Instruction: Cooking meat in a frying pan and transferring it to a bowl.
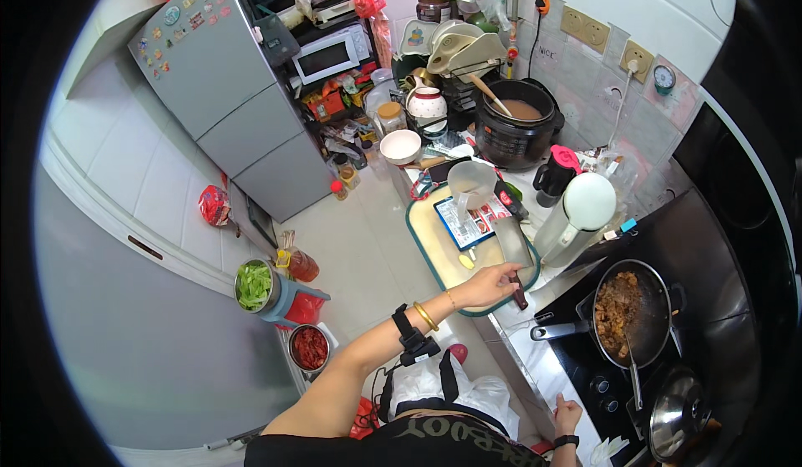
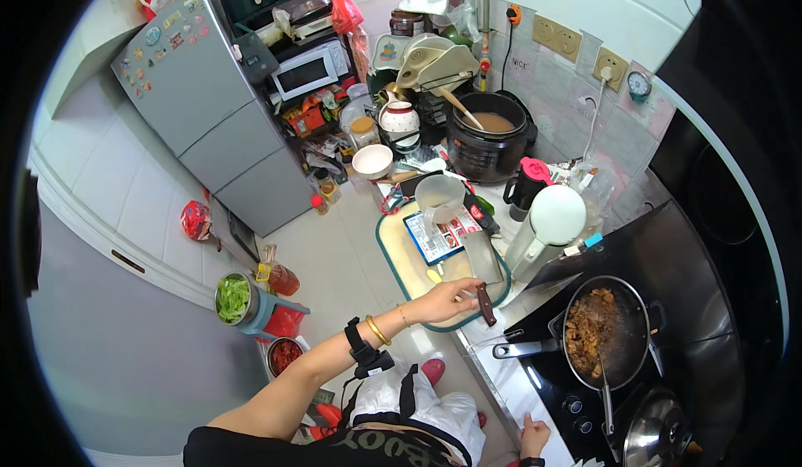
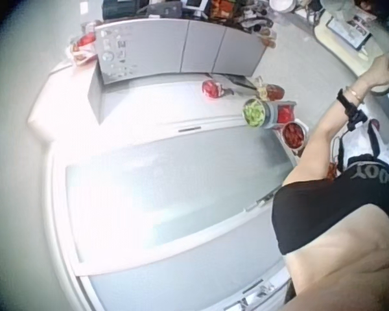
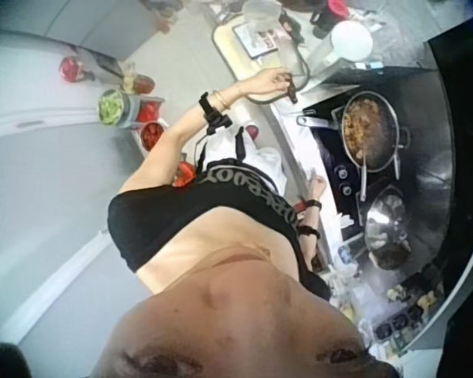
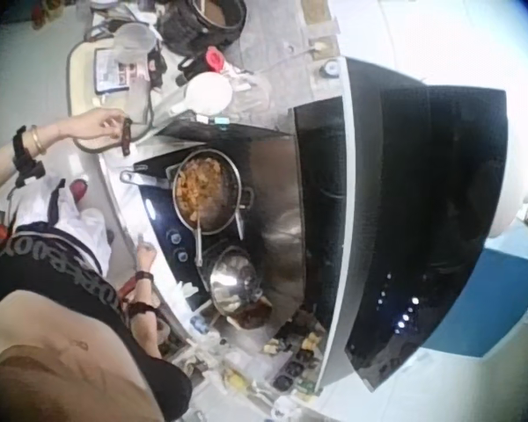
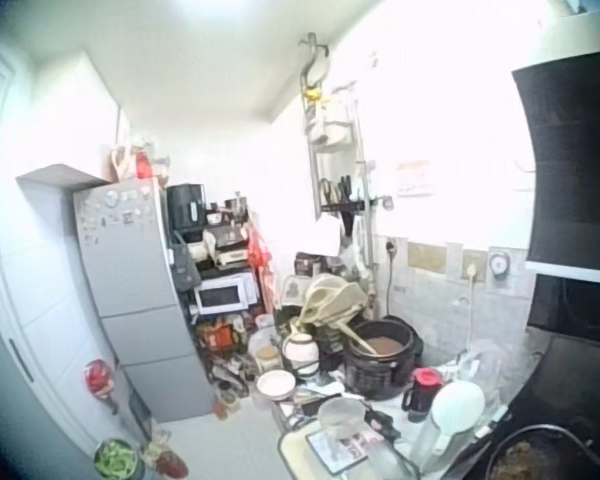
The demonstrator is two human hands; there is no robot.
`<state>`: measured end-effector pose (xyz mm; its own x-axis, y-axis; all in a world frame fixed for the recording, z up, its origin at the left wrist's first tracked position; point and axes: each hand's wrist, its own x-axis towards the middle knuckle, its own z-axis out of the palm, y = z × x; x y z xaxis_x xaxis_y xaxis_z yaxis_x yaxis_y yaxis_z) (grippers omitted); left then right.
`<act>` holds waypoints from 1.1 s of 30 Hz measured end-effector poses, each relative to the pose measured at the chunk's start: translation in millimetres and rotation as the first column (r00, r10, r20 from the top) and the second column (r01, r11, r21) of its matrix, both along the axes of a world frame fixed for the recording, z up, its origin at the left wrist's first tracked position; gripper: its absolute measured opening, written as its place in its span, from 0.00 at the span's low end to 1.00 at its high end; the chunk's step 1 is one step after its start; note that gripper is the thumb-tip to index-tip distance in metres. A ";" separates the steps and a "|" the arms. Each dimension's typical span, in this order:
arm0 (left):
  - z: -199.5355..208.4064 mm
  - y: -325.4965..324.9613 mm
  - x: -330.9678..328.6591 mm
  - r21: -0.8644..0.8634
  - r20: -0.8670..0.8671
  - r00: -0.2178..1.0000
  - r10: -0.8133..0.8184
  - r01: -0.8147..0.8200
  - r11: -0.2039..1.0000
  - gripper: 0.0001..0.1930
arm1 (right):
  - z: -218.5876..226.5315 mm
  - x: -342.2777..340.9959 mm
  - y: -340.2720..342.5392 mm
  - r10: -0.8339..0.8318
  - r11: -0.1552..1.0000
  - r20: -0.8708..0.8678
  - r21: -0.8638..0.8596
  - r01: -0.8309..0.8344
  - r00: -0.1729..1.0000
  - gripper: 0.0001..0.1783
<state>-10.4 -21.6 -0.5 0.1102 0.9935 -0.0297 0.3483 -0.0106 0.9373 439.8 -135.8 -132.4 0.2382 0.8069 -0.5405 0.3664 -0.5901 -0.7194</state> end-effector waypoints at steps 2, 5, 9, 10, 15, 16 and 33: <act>0.2 2.7 -5.8 -0.085 0.053 0.999 -0.002 0.007 0.996 0.25 | -1.6 -15.1 0.4 0.049 0.999 -0.191 0.021 -0.046 0.980 0.18; -5.1 -8.4 -10.1 -0.108 0.016 0.999 0.029 -0.028 0.994 0.24 | 10.7 -39.0 -0.6 0.087 0.995 -0.238 -0.025 -0.096 0.967 0.08; -25.1 -29.8 -14.4 -0.105 0.035 0.992 0.119 -0.114 0.988 0.22 | 28.8 -56.5 9.6 0.163 0.978 -0.252 -0.083 -0.189 0.954 0.08; -31.0 -36.4 -13.9 -0.117 0.046 0.990 0.130 -0.124 0.985 0.22 | 34.2 -55.5 9.9 0.190 0.971 -0.249 -0.097 -0.219 0.950 0.08; -55.7 -61.9 -19.0 -0.274 0.090 0.961 0.262 -0.229 0.934 0.18 | 21.6 -67.2 37.2 0.355 0.914 -0.293 -0.090 -0.395 0.888 0.08; -55.8 -69.7 -17.5 -0.310 0.094 0.952 0.290 -0.249 0.918 0.18 | 21.3 -72.7 36.3 0.368 0.904 -0.307 -0.104 -0.415 0.878 0.08; -45.6 -139.4 -52.4 -0.504 0.209 0.902 0.377 -0.231 0.832 0.18 | -0.2 -168.3 16.2 0.358 0.866 -0.432 -0.178 -0.468 0.828 0.10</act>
<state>-62.9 -161.1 -46.1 -0.1192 0.8562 -0.5027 -0.0247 0.5036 0.8636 271.5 -119.6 -132.7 -0.3475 0.5950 -0.7247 0.3562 -0.6312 -0.6890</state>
